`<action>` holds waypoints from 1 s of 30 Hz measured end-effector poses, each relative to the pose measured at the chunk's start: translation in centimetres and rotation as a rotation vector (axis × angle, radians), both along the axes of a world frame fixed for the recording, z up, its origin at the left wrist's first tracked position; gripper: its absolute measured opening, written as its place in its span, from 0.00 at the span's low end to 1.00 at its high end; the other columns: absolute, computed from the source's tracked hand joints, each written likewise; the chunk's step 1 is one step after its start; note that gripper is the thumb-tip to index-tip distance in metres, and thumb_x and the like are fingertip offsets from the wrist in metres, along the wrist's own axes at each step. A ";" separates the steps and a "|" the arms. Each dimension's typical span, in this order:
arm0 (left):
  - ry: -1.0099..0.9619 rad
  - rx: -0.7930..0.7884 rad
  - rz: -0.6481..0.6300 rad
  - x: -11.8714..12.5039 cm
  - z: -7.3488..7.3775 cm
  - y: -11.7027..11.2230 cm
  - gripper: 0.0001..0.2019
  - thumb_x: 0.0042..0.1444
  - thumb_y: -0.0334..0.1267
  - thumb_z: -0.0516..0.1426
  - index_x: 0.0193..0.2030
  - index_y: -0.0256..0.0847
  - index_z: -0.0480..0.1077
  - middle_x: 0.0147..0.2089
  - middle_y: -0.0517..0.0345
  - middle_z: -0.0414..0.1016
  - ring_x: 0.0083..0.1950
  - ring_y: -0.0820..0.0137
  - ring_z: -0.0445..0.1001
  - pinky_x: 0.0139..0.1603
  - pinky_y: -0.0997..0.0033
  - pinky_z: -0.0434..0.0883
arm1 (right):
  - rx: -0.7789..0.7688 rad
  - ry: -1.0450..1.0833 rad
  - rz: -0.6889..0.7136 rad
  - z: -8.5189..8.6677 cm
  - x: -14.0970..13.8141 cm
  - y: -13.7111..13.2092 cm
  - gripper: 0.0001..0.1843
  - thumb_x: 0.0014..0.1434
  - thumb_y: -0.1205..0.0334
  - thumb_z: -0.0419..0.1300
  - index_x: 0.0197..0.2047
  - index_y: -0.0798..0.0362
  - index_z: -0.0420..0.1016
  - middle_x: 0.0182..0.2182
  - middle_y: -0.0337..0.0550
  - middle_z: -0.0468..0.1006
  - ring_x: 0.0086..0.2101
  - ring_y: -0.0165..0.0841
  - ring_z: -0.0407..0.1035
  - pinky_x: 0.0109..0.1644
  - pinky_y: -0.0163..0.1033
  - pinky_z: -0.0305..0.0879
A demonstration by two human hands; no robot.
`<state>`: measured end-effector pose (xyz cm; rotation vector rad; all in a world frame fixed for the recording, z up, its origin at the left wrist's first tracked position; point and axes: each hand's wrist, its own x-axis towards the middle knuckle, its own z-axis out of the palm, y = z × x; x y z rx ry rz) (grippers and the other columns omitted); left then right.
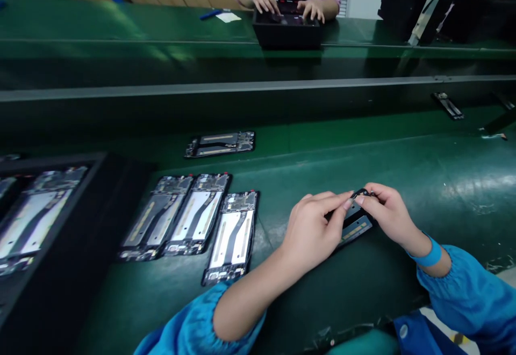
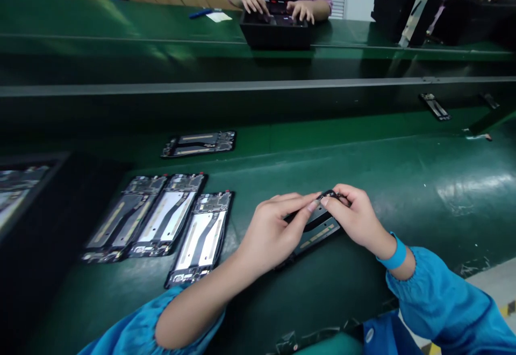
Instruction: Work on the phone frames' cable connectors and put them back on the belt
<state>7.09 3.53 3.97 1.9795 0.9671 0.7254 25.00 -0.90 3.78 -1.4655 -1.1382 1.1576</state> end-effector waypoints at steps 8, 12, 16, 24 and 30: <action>-0.025 0.046 0.023 0.7 -0.4 -0.7 0.13 0.67 0.33 0.57 0.52 0.47 0.81 0.34 0.60 0.82 0.34 0.72 0.77 0.39 0.68 0.69 | 0.055 0.011 -0.033 -0.3 0.3 -0.1 0.16 0.58 0.58 0.61 0.23 0.49 0.61 0.19 0.30 0.55 0.22 0.27 0.49 0.25 0.35 0.47; -0.041 0.005 0.023 1.0 -0.2 -0.7 0.13 0.68 0.34 0.57 0.53 0.47 0.81 0.34 0.59 0.82 0.34 0.71 0.77 0.39 0.69 0.69 | 0.060 0.030 0.020 -0.3 0.8 0.0 0.14 0.59 0.58 0.61 0.25 0.50 0.63 0.20 0.31 0.58 0.23 0.27 0.52 0.27 0.35 0.50; -0.050 0.027 0.019 1.3 -0.2 -0.6 0.13 0.68 0.34 0.57 0.53 0.48 0.81 0.34 0.60 0.82 0.34 0.71 0.76 0.38 0.68 0.68 | 0.065 0.012 0.032 -0.3 1.3 0.0 0.14 0.59 0.58 0.61 0.25 0.50 0.63 0.21 0.31 0.57 0.24 0.27 0.52 0.27 0.35 0.51; 0.007 0.140 0.058 1.3 -0.2 -0.5 0.13 0.68 0.33 0.57 0.53 0.46 0.81 0.34 0.62 0.82 0.33 0.73 0.77 0.38 0.66 0.62 | 0.042 0.048 0.007 0.0 1.1 0.9 0.16 0.56 0.58 0.61 0.22 0.49 0.59 0.19 0.30 0.56 0.22 0.27 0.51 0.25 0.35 0.49; 0.064 0.121 0.087 1.7 -0.6 0.1 0.13 0.69 0.34 0.56 0.52 0.46 0.81 0.32 0.61 0.81 0.33 0.73 0.77 0.37 0.66 0.61 | 0.003 0.080 -0.002 -0.9 0.9 1.8 0.16 0.55 0.56 0.61 0.22 0.49 0.58 0.20 0.30 0.57 0.22 0.27 0.53 0.26 0.35 0.51</action>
